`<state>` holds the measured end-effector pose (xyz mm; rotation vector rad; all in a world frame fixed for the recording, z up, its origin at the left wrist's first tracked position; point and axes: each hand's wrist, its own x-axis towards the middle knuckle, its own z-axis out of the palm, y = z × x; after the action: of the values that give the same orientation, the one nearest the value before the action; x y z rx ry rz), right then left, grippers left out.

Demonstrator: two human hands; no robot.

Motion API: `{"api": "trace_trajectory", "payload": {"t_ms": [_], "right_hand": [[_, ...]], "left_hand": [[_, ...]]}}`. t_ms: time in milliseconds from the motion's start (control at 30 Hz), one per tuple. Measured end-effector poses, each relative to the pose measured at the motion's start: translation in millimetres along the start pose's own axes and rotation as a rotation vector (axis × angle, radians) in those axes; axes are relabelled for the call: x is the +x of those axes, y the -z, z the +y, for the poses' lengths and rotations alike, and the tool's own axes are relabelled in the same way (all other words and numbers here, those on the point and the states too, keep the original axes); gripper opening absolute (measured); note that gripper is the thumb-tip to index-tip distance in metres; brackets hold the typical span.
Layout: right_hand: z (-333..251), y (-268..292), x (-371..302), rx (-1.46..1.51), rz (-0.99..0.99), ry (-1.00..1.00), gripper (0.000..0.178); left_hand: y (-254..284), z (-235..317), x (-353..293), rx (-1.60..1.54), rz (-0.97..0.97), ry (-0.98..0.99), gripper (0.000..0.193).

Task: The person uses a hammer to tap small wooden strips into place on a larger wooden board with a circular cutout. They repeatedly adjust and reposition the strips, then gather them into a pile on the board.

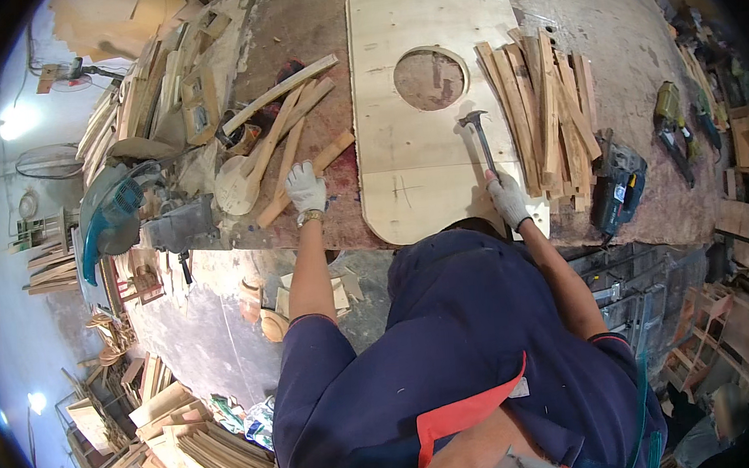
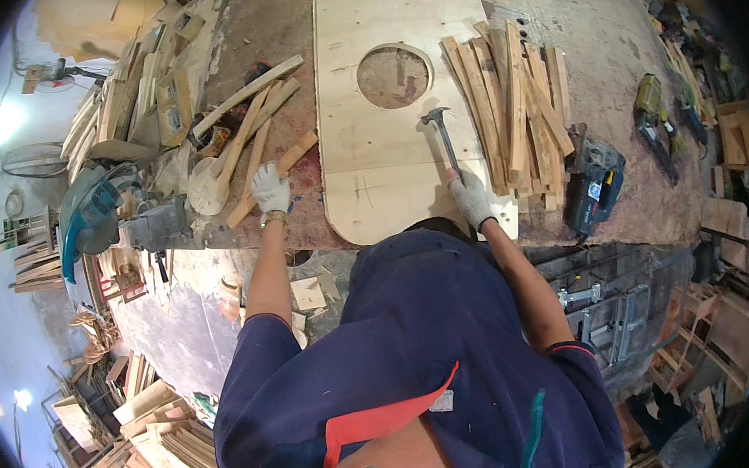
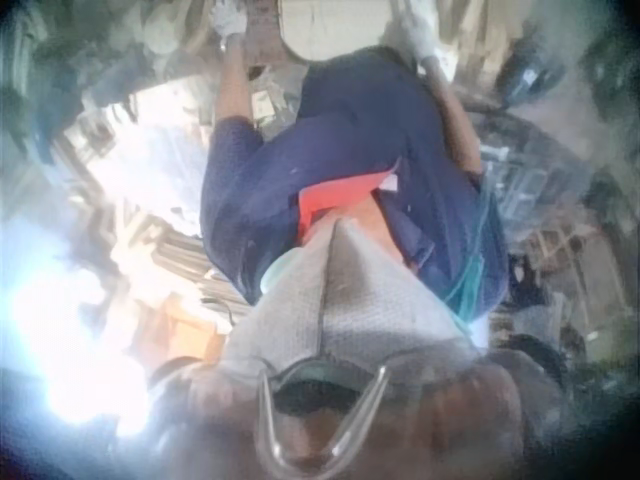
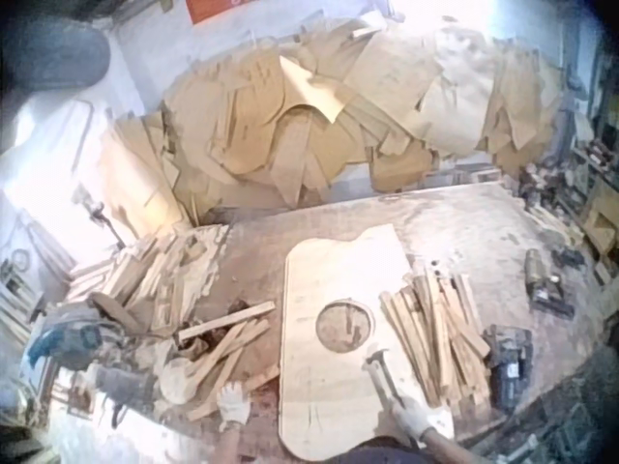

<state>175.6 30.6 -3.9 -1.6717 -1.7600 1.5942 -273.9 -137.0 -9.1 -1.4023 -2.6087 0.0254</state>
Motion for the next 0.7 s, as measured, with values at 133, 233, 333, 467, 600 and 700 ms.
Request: {"api": "trace_trajectory", "payload": {"t_ms": [133, 233, 333, 467, 600, 700], "right_hand": [[11, -4, 5, -0.013, 0.032, 0.058, 0.052], [-4, -7, -2, -0.010, 0.059, 0.014, 0.058], [8, -4, 1, -0.063, 0.089, 0.078, 0.057], [-11, -6, -4, -0.254, 0.261, 0.217, 0.048], [-67, 16, -33, -0.222, 0.290, 0.389, 0.039], [-55, 13, -31, -0.417, 0.359, 0.434, 0.033]], "left_hand": [[16, 16, 1, -0.051, 0.123, -0.034, 0.040], [42, 83, -11, -0.186, 0.025, -0.156, 0.036], [68, 169, -19, -0.324, -0.241, -0.275, 0.046], [47, 224, -42, -0.311, 0.031, -0.275, 0.066], [28, 234, -45, -0.329, 0.053, -0.260, 0.073], [26, 234, -44, -0.368, 0.036, -0.259, 0.072]]}}
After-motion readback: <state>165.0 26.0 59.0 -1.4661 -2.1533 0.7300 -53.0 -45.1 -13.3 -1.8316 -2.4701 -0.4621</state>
